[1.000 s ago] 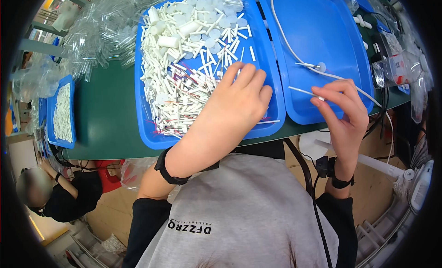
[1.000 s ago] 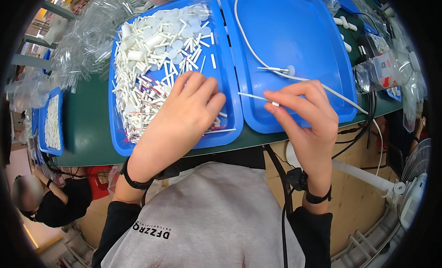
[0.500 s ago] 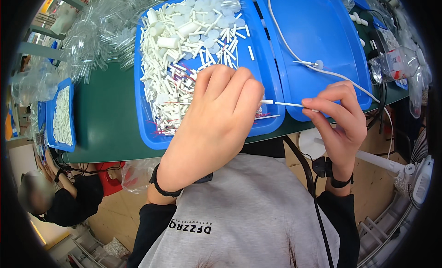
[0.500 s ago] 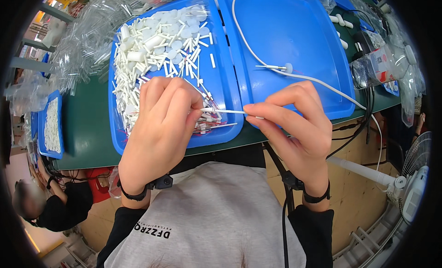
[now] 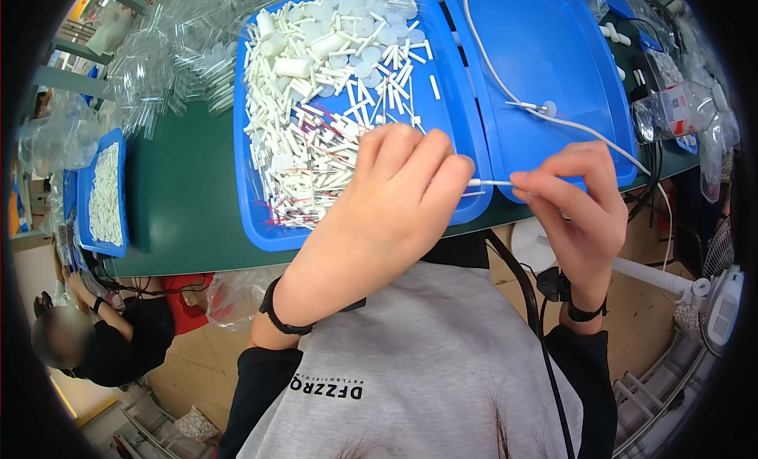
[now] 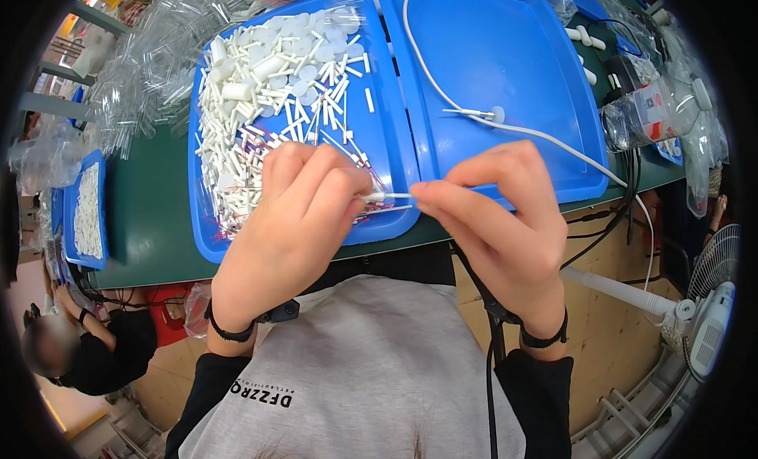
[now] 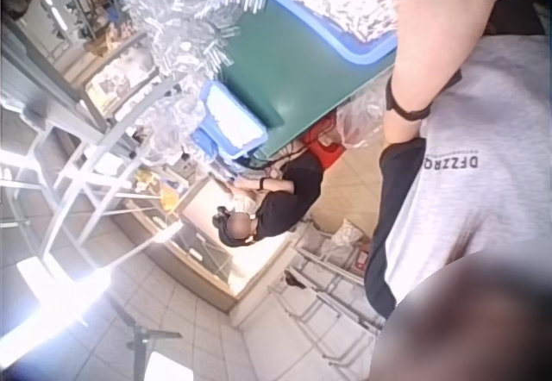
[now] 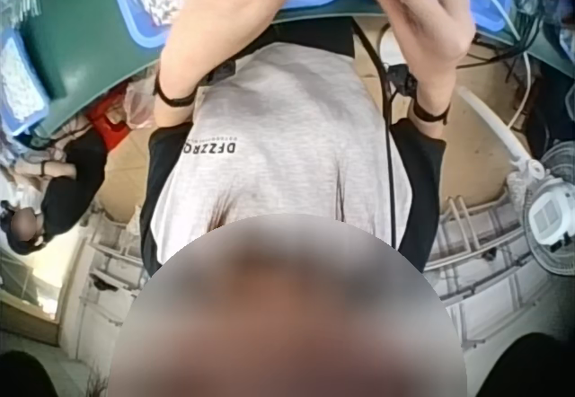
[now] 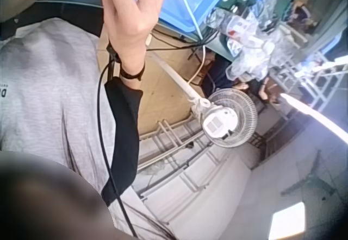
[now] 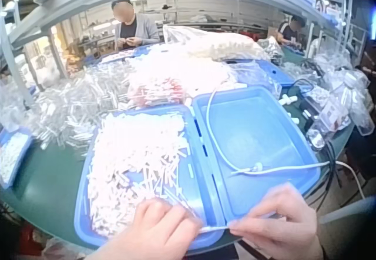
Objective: Assembling small plastic valves and tubing for hydration or filtration systems at an assembly workstation.
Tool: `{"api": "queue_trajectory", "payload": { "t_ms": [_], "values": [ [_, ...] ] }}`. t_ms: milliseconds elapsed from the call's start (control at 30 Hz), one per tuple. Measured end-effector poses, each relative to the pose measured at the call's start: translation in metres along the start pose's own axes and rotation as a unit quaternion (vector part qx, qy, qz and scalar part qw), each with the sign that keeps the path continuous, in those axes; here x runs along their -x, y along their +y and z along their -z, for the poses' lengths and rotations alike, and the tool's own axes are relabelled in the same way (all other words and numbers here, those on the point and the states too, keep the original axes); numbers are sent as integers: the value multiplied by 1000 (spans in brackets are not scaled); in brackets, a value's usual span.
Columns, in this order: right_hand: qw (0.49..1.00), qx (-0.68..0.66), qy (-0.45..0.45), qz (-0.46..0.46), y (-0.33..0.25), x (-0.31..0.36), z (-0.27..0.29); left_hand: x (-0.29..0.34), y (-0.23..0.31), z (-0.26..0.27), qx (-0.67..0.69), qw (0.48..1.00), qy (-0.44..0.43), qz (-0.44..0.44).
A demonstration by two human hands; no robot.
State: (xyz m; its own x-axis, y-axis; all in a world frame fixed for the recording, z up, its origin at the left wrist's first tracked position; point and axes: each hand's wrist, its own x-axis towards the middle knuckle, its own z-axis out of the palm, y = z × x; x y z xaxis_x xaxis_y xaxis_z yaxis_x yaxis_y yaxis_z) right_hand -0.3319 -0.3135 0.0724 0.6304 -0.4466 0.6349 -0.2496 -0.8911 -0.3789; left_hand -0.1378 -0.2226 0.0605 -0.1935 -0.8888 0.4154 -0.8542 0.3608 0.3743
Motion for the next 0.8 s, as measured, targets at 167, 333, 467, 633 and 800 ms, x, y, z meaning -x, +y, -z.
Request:
{"api": "queue_trajectory", "payload": {
  "t_ms": [167, 333, 467, 633, 800],
  "values": [
    [997, -61, -40, -13, -4, 1, -2, 4, 4, -4, 47, 999, 15, 2],
    [985, -143, -63, -71, -10, 3, -7, 6, 5, -7, 62, 997, 48, -2],
    [957, -250, -43, -144, -9, 7, -9, 10, 7, -13, 63, 993, 104, -9],
    [958, -253, -67, -118, -10, 5, -8, 13, 9, -15, 68, 990, 127, -4],
    [963, -239, -54, -109, -13, 8, -14, 17, 8, -12, 84, 990, 110, 4]
  ]
}}
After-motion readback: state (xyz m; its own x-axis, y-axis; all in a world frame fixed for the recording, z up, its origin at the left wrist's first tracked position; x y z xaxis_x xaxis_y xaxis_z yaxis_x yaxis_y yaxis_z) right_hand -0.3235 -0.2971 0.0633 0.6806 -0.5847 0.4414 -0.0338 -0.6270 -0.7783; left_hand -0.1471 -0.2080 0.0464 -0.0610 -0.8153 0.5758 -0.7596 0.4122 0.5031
